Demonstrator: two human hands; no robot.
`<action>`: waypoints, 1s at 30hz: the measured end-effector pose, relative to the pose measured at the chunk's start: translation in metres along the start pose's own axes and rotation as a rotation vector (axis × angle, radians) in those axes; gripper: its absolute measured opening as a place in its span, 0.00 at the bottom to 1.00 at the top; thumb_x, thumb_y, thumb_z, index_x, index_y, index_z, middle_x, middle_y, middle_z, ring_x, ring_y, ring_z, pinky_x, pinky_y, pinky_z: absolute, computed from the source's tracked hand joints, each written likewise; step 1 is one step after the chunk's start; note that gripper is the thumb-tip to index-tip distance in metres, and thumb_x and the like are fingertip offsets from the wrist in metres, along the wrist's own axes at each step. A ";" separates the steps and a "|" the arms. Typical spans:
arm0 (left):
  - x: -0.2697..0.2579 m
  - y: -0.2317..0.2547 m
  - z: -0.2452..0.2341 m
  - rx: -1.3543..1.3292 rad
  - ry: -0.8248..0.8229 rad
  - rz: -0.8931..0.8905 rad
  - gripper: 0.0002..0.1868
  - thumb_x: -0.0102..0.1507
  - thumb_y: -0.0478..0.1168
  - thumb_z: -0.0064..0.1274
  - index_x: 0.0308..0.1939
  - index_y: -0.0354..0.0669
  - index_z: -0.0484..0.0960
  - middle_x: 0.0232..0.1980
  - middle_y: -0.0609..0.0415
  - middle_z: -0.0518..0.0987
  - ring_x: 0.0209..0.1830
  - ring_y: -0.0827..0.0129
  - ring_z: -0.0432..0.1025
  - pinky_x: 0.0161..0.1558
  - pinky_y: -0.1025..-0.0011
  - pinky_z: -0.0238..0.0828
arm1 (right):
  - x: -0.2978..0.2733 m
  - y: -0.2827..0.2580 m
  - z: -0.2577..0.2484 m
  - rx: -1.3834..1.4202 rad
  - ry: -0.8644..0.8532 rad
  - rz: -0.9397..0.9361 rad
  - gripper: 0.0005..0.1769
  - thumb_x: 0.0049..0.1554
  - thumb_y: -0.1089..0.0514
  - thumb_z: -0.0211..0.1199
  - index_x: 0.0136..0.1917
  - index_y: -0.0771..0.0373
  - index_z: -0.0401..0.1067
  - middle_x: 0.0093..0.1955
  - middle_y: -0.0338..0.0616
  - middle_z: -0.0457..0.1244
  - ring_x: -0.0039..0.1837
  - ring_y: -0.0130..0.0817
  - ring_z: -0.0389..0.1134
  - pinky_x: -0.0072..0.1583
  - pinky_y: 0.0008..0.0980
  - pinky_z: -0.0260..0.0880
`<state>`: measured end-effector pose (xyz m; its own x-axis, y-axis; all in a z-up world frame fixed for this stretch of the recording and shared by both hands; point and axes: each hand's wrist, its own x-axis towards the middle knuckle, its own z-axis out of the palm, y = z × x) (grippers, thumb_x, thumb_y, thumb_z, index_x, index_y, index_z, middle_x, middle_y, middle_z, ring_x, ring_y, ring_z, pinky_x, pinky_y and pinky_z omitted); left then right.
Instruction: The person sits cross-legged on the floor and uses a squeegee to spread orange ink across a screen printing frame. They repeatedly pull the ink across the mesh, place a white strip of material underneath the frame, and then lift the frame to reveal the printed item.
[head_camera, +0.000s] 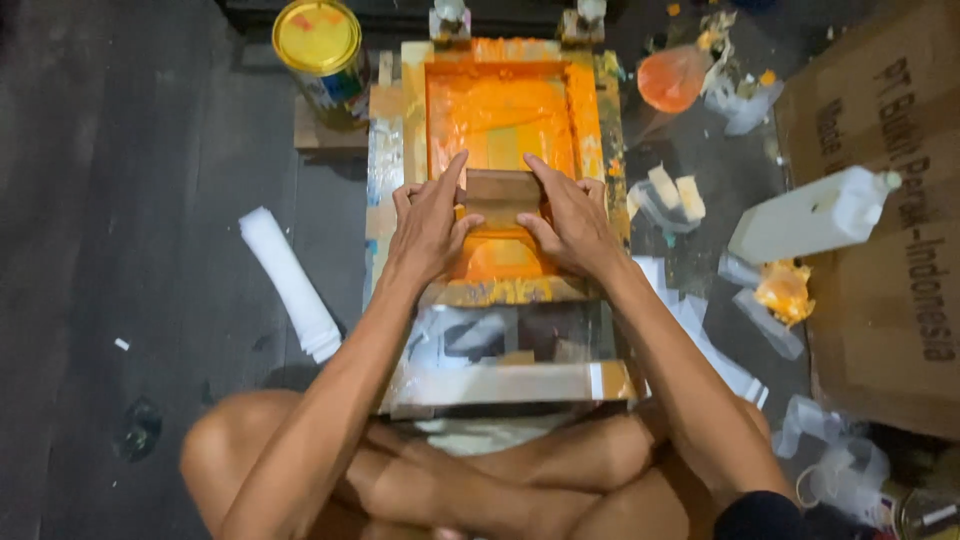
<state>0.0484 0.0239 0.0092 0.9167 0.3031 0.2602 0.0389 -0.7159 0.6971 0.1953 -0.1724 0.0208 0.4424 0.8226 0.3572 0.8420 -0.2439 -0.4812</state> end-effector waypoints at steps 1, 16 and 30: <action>0.012 -0.004 0.000 -0.001 0.006 0.002 0.42 0.66 0.37 0.62 0.79 0.39 0.56 0.45 0.48 0.80 0.49 0.56 0.73 0.66 0.51 0.45 | 0.013 0.009 0.003 -0.004 0.000 -0.005 0.40 0.61 0.52 0.68 0.82 0.55 0.55 0.63 0.48 0.67 0.60 0.41 0.69 0.65 0.40 0.49; 0.044 -0.036 0.006 -0.036 0.063 0.080 0.15 0.66 0.33 0.56 0.54 0.56 0.78 0.43 0.60 0.82 0.50 0.66 0.78 0.69 0.61 0.55 | 0.044 0.046 0.023 0.142 0.144 -0.034 0.11 0.56 0.51 0.76 0.52 0.48 0.78 0.54 0.30 0.68 0.58 0.33 0.71 0.59 0.29 0.63; -0.062 0.014 -0.002 -0.132 -0.075 0.057 0.20 0.64 0.41 0.59 0.60 0.50 0.75 0.41 0.50 0.85 0.50 0.57 0.78 0.68 0.59 0.57 | -0.071 -0.011 0.001 0.187 0.001 0.100 0.24 0.57 0.51 0.74 0.65 0.48 0.73 0.47 0.36 0.71 0.53 0.33 0.73 0.65 0.30 0.57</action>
<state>-0.0089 -0.0037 0.0037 0.9433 0.2127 0.2548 -0.0626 -0.6400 0.7659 0.1543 -0.2276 0.0000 0.5212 0.7986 0.3008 0.7219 -0.2246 -0.6545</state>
